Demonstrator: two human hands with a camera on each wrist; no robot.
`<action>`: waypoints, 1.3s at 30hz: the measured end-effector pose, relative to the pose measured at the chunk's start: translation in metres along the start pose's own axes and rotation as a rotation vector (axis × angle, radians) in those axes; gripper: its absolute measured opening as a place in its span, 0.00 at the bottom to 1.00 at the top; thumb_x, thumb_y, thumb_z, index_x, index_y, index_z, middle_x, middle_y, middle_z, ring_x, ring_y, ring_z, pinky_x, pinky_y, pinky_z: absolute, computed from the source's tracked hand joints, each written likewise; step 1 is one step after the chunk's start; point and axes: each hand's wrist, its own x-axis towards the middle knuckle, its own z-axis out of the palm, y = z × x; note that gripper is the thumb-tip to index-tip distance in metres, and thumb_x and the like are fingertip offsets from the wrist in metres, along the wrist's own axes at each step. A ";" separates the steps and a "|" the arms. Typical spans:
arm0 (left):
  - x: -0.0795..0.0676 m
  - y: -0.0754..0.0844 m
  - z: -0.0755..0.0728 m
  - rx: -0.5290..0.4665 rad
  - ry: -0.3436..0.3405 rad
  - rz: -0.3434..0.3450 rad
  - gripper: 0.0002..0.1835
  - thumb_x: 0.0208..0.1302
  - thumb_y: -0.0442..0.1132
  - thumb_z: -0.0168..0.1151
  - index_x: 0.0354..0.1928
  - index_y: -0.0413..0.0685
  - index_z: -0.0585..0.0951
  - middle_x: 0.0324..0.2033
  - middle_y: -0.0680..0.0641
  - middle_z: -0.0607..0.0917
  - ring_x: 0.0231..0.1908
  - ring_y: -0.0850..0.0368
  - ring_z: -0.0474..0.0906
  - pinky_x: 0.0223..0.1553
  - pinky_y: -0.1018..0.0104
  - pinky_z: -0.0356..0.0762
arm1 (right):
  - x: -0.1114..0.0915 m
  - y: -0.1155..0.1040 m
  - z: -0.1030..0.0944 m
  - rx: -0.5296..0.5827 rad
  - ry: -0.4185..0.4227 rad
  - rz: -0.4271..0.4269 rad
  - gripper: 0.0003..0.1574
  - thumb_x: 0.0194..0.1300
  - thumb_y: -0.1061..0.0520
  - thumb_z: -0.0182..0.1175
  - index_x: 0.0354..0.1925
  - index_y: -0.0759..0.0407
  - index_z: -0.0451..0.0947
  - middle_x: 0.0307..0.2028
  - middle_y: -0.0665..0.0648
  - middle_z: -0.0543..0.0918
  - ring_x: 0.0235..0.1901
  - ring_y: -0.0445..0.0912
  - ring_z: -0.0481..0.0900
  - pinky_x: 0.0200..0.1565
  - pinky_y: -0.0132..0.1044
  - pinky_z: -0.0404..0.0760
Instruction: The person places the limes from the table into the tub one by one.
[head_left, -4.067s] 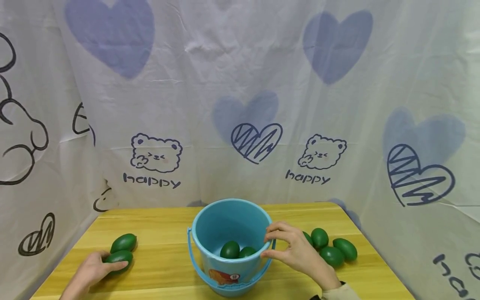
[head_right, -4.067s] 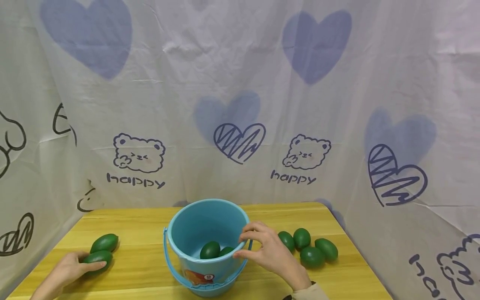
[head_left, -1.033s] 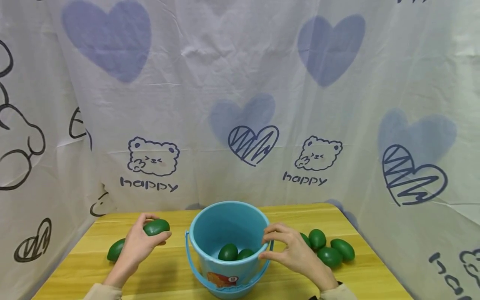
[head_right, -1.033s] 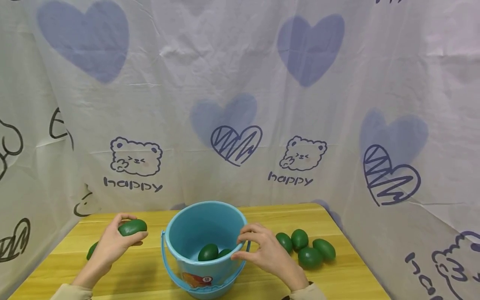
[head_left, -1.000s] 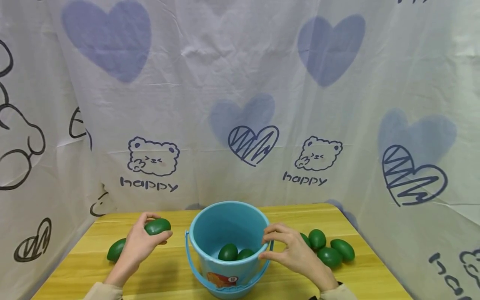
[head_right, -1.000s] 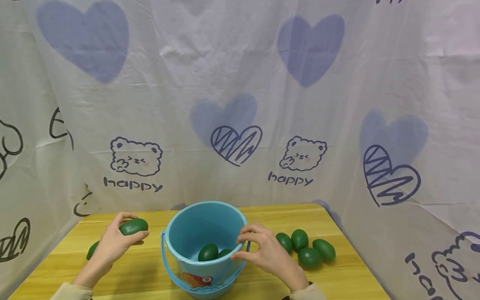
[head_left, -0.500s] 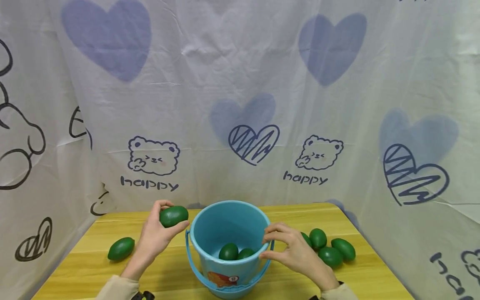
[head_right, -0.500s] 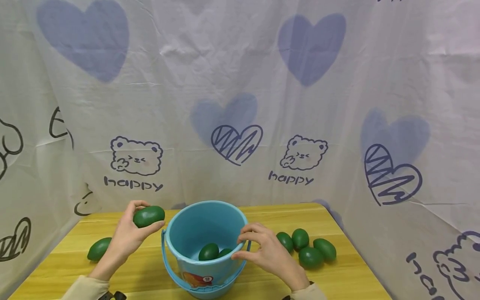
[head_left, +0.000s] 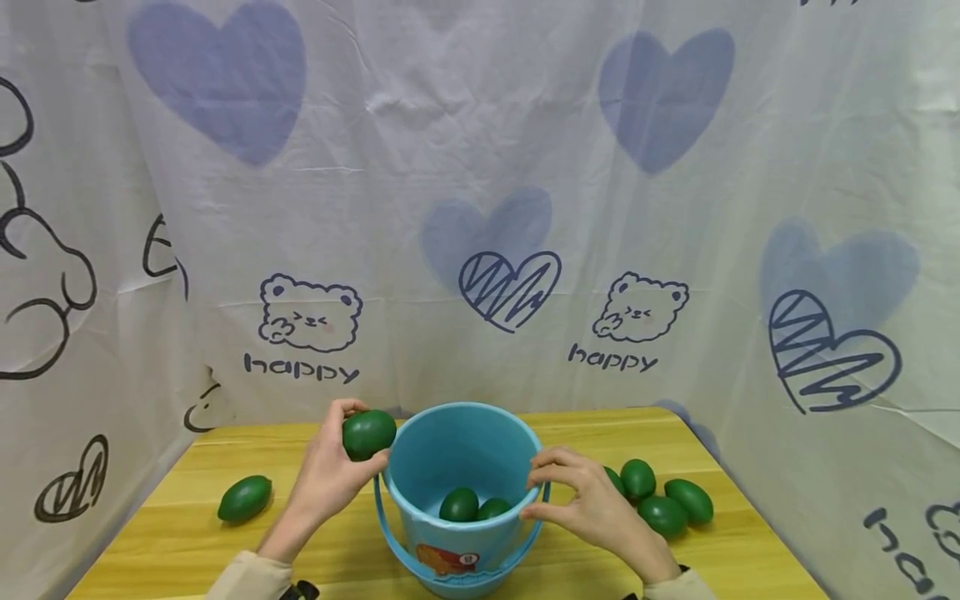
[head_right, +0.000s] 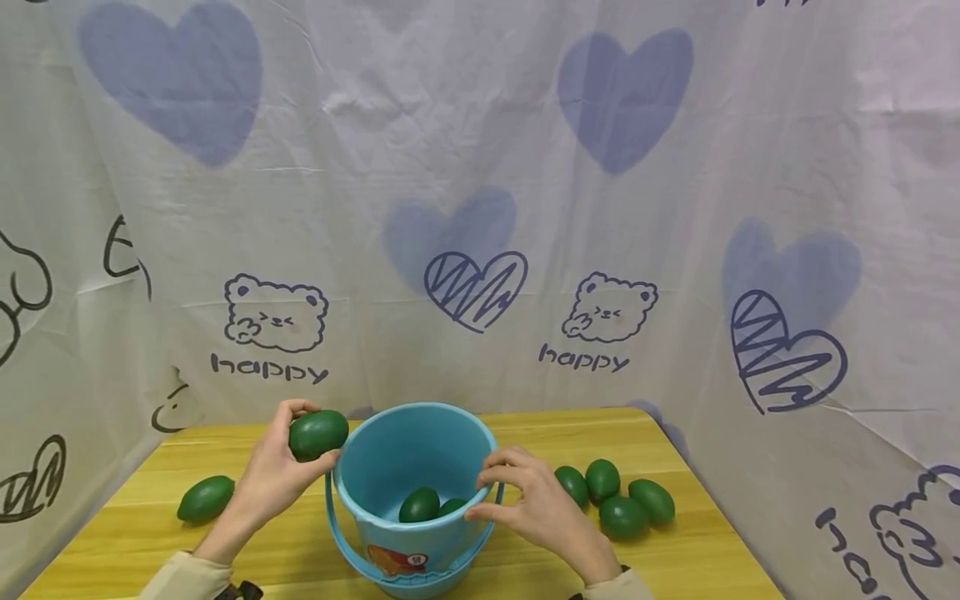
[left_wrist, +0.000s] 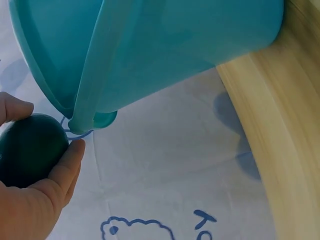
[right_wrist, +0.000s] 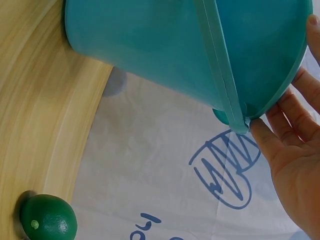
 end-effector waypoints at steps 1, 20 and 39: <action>0.000 0.001 0.001 0.012 0.007 0.021 0.34 0.44 0.35 0.71 0.53 0.53 0.64 0.44 0.46 0.72 0.37 0.50 0.73 0.30 0.63 0.79 | 0.000 0.000 0.000 0.000 -0.001 0.001 0.15 0.47 0.44 0.68 0.35 0.41 0.78 0.42 0.43 0.75 0.44 0.40 0.73 0.44 0.37 0.78; 0.001 0.004 0.020 0.075 -0.026 0.257 0.34 0.43 0.41 0.74 0.55 0.56 0.70 0.46 0.55 0.75 0.41 0.62 0.74 0.37 0.69 0.79 | 0.000 -0.002 0.002 -0.013 0.000 0.030 0.15 0.46 0.43 0.68 0.35 0.40 0.78 0.42 0.43 0.76 0.44 0.40 0.74 0.45 0.38 0.78; 0.002 0.001 0.032 0.155 -0.084 0.248 0.33 0.42 0.44 0.74 0.53 0.53 0.72 0.48 0.53 0.75 0.43 0.59 0.72 0.40 0.64 0.78 | -0.001 -0.001 0.002 0.004 0.001 0.037 0.15 0.47 0.43 0.67 0.35 0.40 0.78 0.43 0.43 0.76 0.45 0.40 0.74 0.46 0.37 0.78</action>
